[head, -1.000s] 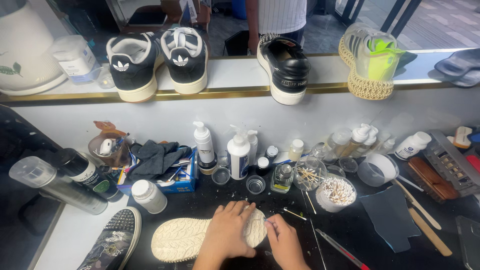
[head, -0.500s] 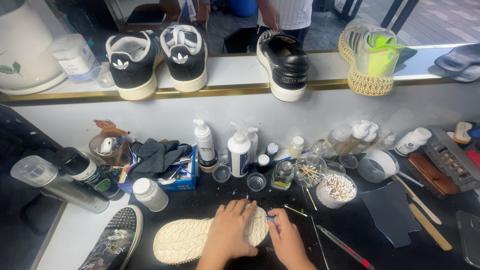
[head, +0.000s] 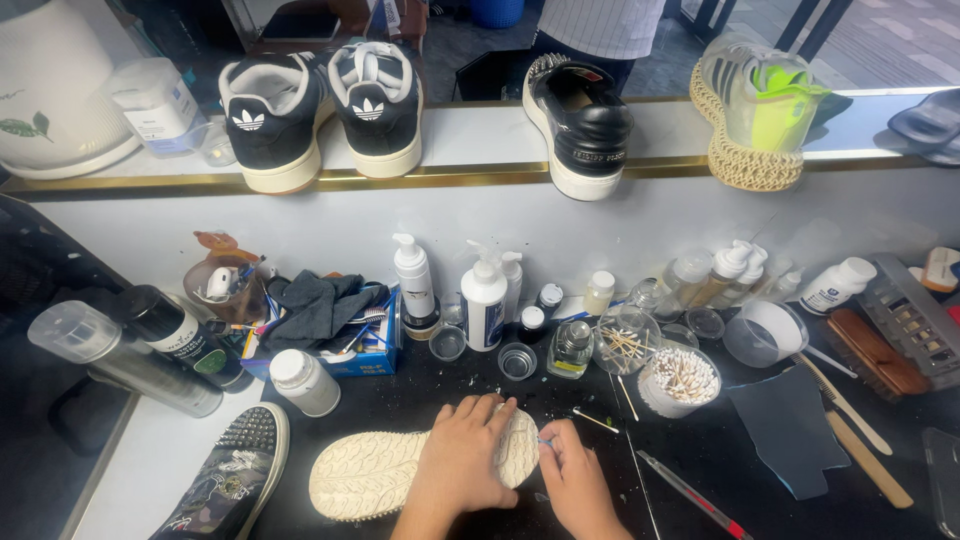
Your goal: The person cleans the sole of a white sneaker using a cotton swab and then a sanding block. They work on the textured bottom and the side edges of the shoe, removing debris and smoothing the surface.
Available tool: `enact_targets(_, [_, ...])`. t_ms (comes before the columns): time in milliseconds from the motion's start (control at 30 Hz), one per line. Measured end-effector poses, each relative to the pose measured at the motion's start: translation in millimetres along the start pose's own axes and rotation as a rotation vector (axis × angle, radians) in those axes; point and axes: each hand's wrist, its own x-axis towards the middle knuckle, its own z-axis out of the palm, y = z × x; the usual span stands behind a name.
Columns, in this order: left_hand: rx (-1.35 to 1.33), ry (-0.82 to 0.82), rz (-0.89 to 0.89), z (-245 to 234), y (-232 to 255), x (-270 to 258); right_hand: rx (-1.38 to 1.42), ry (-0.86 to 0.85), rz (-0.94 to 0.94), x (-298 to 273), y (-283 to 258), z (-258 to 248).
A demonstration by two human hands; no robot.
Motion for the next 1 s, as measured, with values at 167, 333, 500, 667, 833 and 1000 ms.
enact_targets(167, [-0.017, -0.001, -0.002, 0.2, 0.2, -1.1, -0.062, 0.018, -0.020, -0.5, 2.4, 2.9])
enact_targets(333, [-0.022, 0.007, 0.002, -1.3, 0.0, -0.2, -0.032, -0.009, -0.014, 3.4, 1.1, -1.7])
enact_targets(500, [-0.007, -0.018, -0.002, -1.4, 0.7, -0.6, -0.098, 0.019, -0.087, 0.1, 2.7, 0.6])
enact_targets(667, [-0.002, 0.002, -0.002, -1.8, 1.1, 0.9, -0.060, 0.010, -0.037, 2.4, 0.3, 0.1])
enact_targets(833, [0.003, 0.004, -0.004, 0.1, 1.5, 1.0, -0.083, 0.022, -0.045, -2.1, -0.4, 0.1])
enact_targets(1000, [0.003, 0.024, 0.002, 1.6, 1.7, -2.1, -0.021, -0.005, -0.009, -5.4, 0.2, 1.2])
